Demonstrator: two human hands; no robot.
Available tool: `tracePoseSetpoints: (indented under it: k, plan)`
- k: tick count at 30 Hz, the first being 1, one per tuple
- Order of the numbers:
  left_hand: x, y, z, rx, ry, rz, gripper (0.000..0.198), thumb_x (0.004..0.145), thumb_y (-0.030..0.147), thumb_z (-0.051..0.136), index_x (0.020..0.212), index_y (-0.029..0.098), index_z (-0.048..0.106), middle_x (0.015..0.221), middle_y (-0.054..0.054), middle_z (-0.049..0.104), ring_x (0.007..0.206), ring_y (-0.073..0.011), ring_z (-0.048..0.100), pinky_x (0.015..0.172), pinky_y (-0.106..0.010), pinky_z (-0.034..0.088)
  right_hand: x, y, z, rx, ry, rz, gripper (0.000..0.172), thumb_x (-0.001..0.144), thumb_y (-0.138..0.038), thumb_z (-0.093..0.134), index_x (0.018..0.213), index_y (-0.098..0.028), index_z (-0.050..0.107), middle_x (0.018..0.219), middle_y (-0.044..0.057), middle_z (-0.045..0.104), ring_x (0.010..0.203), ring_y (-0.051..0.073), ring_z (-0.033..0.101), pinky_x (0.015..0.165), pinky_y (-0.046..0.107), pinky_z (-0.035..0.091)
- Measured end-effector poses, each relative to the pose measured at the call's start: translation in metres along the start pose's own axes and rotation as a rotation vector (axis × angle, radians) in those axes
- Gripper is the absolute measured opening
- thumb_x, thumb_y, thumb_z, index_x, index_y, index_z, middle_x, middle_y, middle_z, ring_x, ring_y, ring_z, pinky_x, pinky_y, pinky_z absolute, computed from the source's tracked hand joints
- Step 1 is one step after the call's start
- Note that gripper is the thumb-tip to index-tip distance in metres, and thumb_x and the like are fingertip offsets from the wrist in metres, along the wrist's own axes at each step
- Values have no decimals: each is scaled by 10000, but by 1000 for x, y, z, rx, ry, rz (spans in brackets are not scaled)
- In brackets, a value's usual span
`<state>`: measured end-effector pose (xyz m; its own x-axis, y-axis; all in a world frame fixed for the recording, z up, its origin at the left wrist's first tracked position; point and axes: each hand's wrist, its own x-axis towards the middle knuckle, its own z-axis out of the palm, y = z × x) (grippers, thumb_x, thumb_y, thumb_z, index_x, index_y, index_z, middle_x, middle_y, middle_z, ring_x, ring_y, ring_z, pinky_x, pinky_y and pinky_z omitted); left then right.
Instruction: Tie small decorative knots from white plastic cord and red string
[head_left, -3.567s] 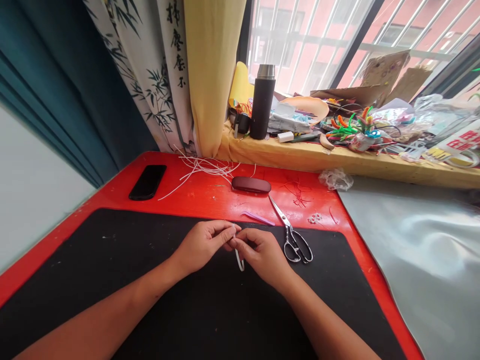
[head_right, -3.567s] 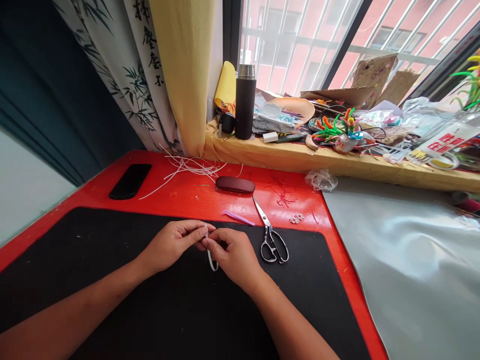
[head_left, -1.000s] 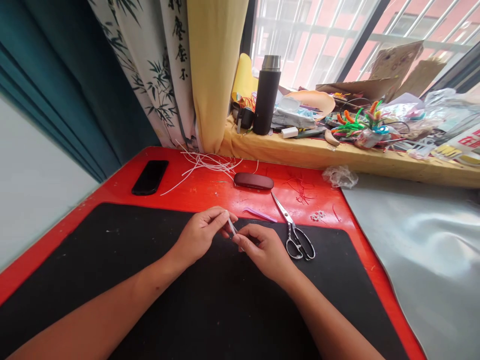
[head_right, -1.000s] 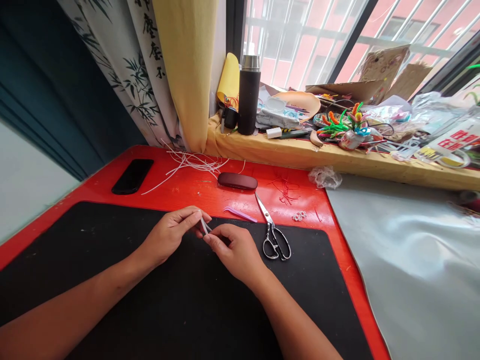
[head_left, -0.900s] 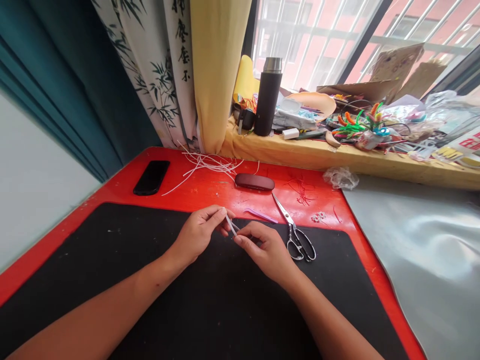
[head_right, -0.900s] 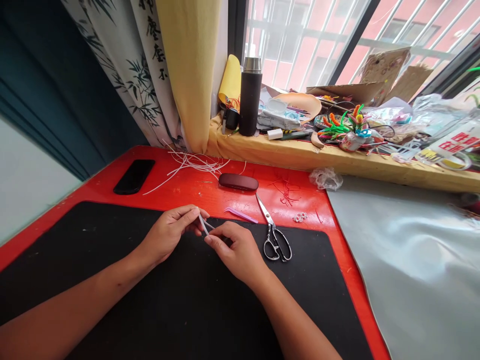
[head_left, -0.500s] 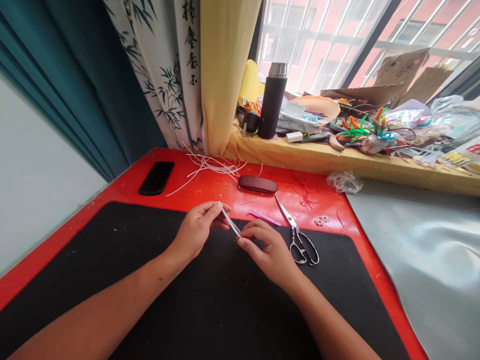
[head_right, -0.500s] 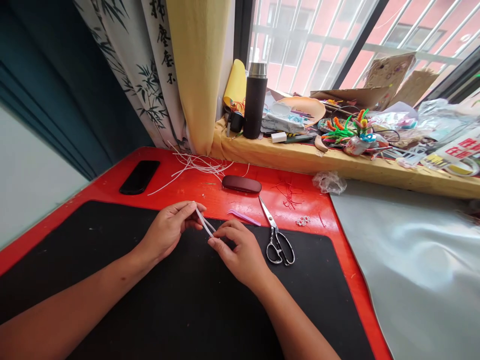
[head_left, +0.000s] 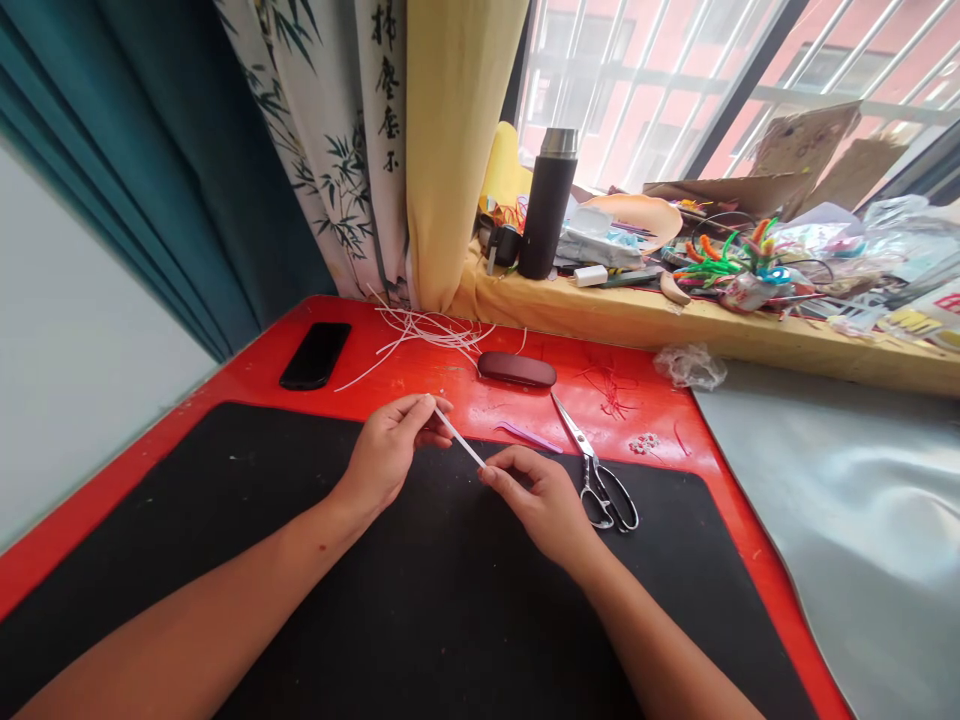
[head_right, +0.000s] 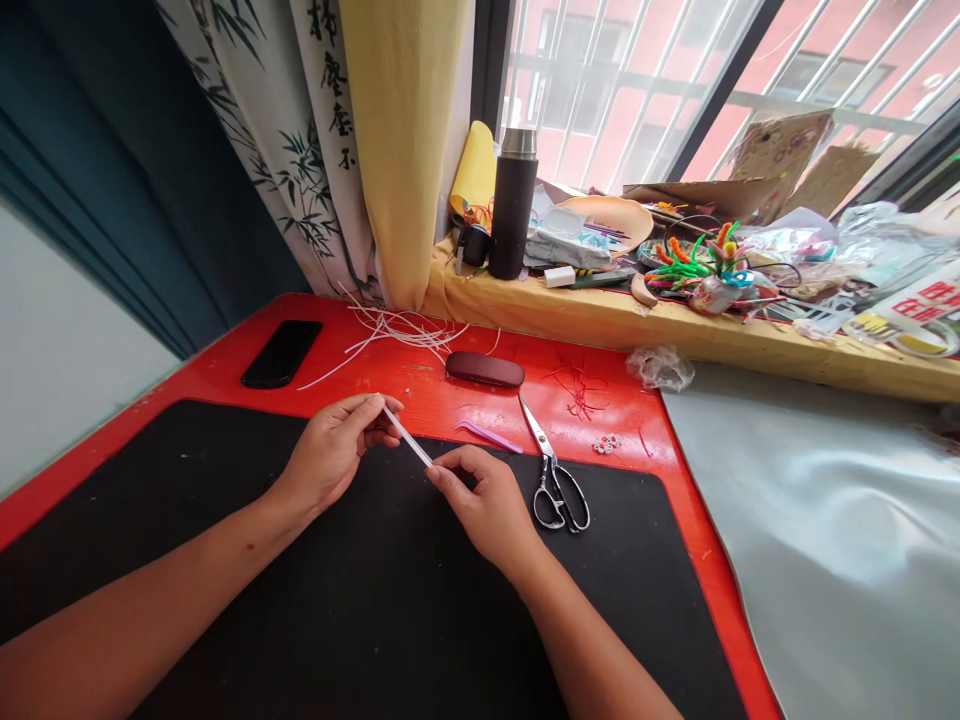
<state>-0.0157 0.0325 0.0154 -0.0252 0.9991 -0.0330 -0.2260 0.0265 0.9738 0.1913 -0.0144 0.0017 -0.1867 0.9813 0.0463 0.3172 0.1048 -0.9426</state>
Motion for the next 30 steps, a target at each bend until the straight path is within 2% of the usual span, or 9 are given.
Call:
tracePoseSetpoints:
  k: [4, 6, 12, 21, 25, 30]
  plan:
    - [2, -5, -4, 158, -22, 98, 393, 927, 528, 698, 931, 141, 763, 781, -51, 724, 711, -190, 711, 684, -303, 618, 0, 2, 2, 69, -41, 63, 276, 952, -444, 688, 871, -191, 760, 789, 24, 710, 735, 180, 631, 698, 280, 485]
    - [3, -6, -5, 184, -22, 96, 397, 935, 530, 687, 938, 140, 760, 763, -48, 719, 700, -189, 710, 678, -301, 618, 0, 3, 3, 98, -62, 67, 285, 963, -442, 675, 886, -185, 773, 778, 24, 708, 741, 178, 638, 707, 277, 488]
    - [3, -6, 0, 61, -15, 33, 394, 887, 515, 744, 890, 121, 751, 705, -41, 702, 622, -159, 664, 621, -279, 609, 1, 2, 6, 33, -49, 96, 258, 941, -416, 676, 874, -186, 773, 738, 13, 686, 683, 164, 603, 640, 265, 440]
    - [4, -7, -2, 41, -11, 71, 377, 897, 506, 748, 894, 129, 760, 731, -41, 702, 655, -160, 679, 618, -265, 616, 1, 2, 5, 82, -59, 97, 276, 952, -428, 658, 928, -180, 777, 739, 16, 682, 691, 168, 626, 663, 277, 467]
    - [6, -6, -5, 61, 4, 109, 385, 897, 516, 749, 885, 131, 768, 747, -40, 704, 656, -160, 682, 612, -263, 617, 2, 5, 3, 168, -44, 66, 331, 952, -474, 669, 1046, -180, 787, 776, 29, 707, 738, 184, 668, 735, 305, 517]
    - [7, -5, -6, 19, 29, 123, 363, 886, 499, 765, 881, 136, 776, 769, -41, 704, 682, -169, 698, 612, -264, 620, 4, 9, 1, 313, 6, 52, 463, 944, -540, 698, 1241, -185, 716, 850, 26, 701, 748, 181, 700, 762, 323, 549]
